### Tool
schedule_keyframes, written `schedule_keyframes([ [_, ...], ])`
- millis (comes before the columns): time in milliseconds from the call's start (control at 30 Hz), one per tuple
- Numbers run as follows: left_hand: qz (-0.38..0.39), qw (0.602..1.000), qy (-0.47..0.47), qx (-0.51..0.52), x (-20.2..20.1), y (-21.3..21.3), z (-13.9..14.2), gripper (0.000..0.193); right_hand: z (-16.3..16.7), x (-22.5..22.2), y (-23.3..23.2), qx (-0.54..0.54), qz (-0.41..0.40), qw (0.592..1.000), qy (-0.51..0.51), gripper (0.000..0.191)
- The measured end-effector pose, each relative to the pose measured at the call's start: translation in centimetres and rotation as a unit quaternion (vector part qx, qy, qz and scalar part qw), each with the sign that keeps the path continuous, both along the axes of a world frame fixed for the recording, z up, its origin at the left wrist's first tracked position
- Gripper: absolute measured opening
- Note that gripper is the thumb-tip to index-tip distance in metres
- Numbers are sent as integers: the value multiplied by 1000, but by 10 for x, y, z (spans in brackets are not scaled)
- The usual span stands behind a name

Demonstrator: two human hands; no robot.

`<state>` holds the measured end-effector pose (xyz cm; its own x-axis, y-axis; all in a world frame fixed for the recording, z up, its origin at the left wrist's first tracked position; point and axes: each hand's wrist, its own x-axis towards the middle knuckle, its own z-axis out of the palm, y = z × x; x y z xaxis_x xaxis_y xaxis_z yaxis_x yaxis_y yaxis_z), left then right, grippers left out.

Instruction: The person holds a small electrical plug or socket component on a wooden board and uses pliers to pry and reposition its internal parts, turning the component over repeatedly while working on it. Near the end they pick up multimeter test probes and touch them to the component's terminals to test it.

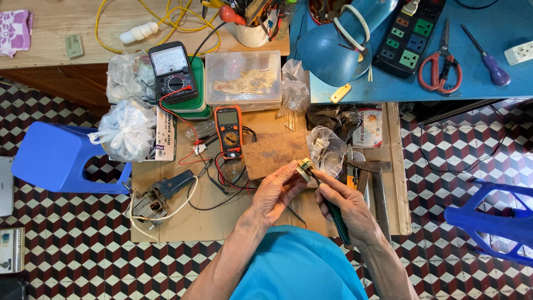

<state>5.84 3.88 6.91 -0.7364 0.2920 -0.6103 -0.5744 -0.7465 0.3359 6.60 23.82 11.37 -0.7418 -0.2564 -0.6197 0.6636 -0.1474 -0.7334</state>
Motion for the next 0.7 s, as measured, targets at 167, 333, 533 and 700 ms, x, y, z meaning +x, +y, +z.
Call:
schedule_keyframes([
  [167, 0, 1000, 11, 23, 4, 1, 3, 34, -6, 1, 0, 70, 61, 991, 94, 45],
  [333, 9, 1000, 28, 7, 2, 4, 4, 34, -4, 2, -2, 84, 51, 992, 79, 46],
  [533, -11, 998, 49, -36, -1, 2, 10, 42, 0, -6, 6, 1, 27, 1000, 7, 51],
  [700, -49, 973, 117, -191, -3, 7, 15, 55, -1, -8, 4, 1, 43, 999, 19, 52],
])
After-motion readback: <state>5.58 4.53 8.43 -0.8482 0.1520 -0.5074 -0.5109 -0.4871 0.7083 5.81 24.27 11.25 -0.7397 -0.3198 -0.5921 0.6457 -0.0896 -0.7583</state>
